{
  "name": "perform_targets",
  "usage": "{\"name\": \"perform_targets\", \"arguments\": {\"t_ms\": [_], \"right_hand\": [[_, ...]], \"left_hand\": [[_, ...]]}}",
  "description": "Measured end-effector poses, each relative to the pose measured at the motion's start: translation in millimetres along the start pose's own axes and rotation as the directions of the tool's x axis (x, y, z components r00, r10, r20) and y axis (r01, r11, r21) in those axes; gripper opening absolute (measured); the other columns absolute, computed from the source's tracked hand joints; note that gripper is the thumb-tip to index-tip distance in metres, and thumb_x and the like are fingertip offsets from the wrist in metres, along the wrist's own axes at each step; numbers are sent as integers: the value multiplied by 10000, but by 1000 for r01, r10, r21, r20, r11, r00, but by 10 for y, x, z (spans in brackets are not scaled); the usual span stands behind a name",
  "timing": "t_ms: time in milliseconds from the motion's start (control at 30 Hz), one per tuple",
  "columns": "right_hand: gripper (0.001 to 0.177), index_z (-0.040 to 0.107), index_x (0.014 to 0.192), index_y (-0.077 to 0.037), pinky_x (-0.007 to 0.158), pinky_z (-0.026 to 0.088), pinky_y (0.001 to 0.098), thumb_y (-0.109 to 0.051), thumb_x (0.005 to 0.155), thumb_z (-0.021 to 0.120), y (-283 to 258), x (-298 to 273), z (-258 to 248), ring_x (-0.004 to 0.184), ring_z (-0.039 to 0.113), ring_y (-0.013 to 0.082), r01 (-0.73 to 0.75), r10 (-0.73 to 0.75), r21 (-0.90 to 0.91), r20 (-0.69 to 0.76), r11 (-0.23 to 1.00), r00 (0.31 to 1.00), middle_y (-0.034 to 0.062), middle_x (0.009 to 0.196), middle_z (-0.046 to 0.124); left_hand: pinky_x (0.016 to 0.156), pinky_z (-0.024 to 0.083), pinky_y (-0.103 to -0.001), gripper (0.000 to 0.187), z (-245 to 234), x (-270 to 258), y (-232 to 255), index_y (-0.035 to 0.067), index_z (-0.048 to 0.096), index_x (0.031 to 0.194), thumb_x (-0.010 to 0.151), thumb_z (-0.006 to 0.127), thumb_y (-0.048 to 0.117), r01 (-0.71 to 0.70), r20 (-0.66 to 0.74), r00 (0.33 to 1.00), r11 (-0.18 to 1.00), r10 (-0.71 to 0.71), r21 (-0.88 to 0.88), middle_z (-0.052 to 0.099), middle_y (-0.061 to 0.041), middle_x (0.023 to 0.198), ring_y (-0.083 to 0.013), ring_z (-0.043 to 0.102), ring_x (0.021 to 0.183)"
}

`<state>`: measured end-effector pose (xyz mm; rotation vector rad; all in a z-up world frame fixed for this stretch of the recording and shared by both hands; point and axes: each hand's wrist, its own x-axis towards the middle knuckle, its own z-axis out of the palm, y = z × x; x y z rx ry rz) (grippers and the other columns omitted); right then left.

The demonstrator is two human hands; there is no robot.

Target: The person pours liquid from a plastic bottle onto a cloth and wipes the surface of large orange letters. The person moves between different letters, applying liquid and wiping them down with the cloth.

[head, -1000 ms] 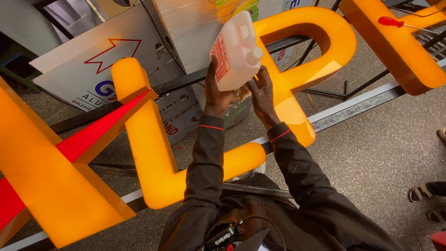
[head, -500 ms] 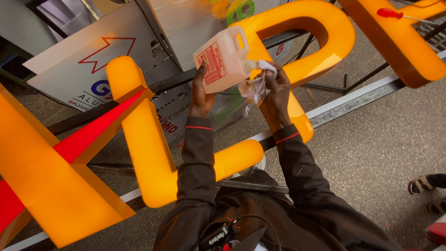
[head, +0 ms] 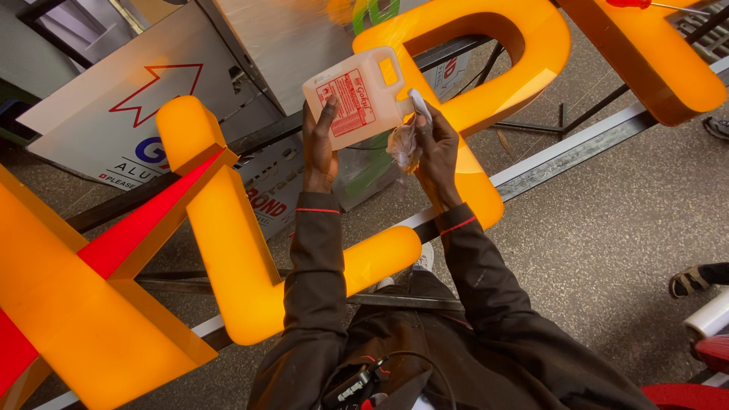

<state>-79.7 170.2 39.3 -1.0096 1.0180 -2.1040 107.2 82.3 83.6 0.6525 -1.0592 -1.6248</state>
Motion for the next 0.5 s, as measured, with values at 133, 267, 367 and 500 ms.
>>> {"name": "perform_targets", "arguments": {"t_ms": [133,267,367,500], "right_hand": [[403,674,1588,-95,1207,571,464,-231,1209,684,79,-21,-31,1300,740,265,-17,17,18,23,1000,1000,174,1441,735],[471,725,1486,-23,940,709,400,-340,1139,708,83,45,-86,1083,782,215,-222,240,210,-64,952,969,75,1250,794],[368,774,1370,-11,930,729,425,-245,1085,769,33,93,-74,1061,823,246,-258,310,319,-125,912,943,111,1202,827],[313,764,1331,-71,1041,719,426,-149,1044,864,-30,170,-146,1230,806,250,-181,212,245,-106,952,971,121,1332,815]], "left_hand": [[1375,354,-860,910,44,91,-3,266,146,1850,1216,769,460,-176,31,984,971,173,161,18,-226,1897,-585,102,1731],[1093,717,-534,737,78,211,206,202,521,1615,1024,827,519,-176,37,984,965,172,194,678,-103,1507,-287,706,1372],[1116,725,-543,724,81,266,186,203,502,1628,1049,824,493,-203,90,978,956,188,210,670,-110,1515,-293,713,1366],[1078,747,-530,670,82,272,116,214,537,1604,1056,830,463,-187,101,980,966,171,177,701,-80,1468,-275,737,1320]]}}
